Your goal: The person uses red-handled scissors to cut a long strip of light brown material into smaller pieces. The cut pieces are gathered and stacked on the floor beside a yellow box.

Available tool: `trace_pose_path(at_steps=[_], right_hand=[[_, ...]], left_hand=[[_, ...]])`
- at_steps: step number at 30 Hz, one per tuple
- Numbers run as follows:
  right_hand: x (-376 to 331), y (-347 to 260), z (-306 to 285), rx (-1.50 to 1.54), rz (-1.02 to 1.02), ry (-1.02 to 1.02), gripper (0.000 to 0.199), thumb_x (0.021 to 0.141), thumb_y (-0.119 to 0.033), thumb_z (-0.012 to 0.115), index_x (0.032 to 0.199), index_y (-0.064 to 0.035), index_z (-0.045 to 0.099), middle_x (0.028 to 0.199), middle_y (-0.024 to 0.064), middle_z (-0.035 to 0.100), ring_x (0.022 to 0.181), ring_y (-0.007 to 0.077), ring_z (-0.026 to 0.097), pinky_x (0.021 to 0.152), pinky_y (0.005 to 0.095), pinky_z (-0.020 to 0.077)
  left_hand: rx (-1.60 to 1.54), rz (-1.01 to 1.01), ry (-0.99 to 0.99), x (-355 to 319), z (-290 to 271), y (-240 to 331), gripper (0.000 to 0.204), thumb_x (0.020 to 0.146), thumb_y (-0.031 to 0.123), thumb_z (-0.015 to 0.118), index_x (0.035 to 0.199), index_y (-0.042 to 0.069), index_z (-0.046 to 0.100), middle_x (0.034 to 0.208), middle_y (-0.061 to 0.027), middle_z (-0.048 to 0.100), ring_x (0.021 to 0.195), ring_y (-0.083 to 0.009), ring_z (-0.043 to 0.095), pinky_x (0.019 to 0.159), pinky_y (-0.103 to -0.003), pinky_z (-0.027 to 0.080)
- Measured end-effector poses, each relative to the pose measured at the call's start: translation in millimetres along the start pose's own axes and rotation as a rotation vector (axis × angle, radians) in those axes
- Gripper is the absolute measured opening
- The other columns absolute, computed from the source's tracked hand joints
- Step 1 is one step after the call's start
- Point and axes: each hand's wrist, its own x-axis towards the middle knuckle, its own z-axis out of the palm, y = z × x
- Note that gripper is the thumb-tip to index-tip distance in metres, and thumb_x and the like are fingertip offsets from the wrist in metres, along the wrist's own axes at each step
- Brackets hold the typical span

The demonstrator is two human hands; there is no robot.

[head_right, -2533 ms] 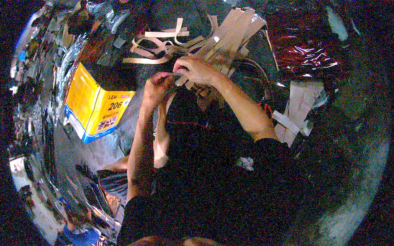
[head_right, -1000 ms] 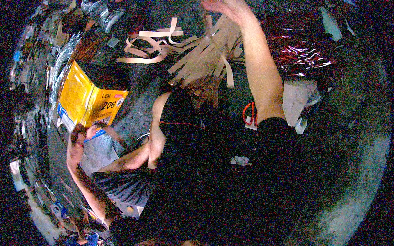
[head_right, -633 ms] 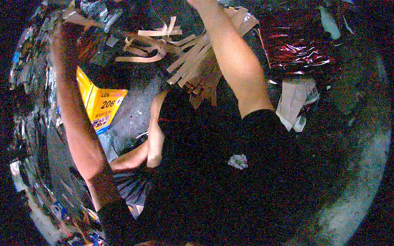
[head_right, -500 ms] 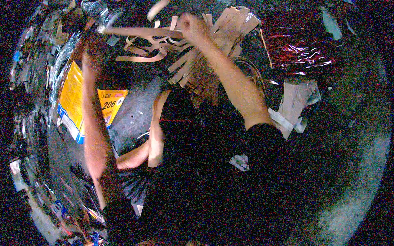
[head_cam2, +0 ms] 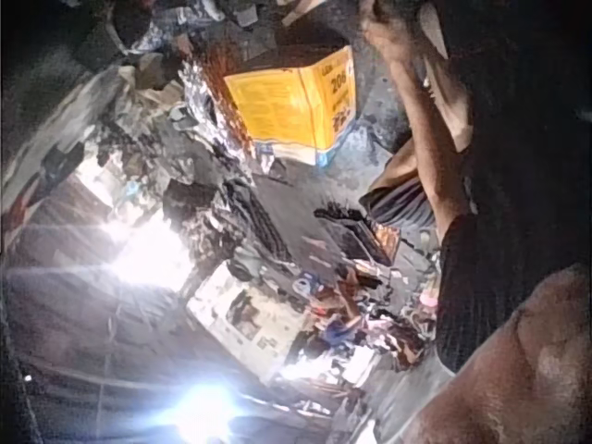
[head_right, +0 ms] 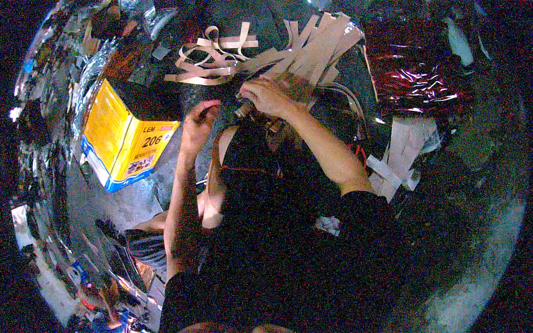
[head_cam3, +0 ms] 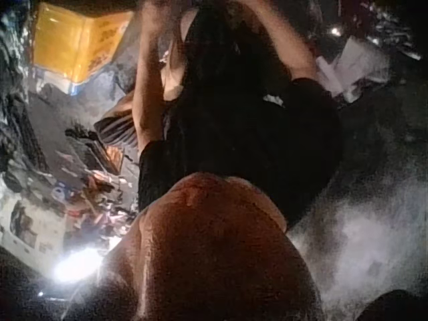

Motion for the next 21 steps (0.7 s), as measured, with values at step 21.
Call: trace_pose_path(at_steps=[21], right_hand=[[-16,-113,-75,0.355,0.316,0.116,0.021,0.08,-0.017,0.067,0.087,0.0014,0.06,0.077,0.0104,0.065,0.071,0.0164,0.064,0.064,0.0296,0.0496]], left_hand=[[-0.552,-0.222,-0.232,-5,16,52,0.014,0.091,0.016,0.056,0.093,0.004,0.061,0.084,-0.0029,0.064,0.077,-0.0104,0.06,0.073,-0.025,0.05]])
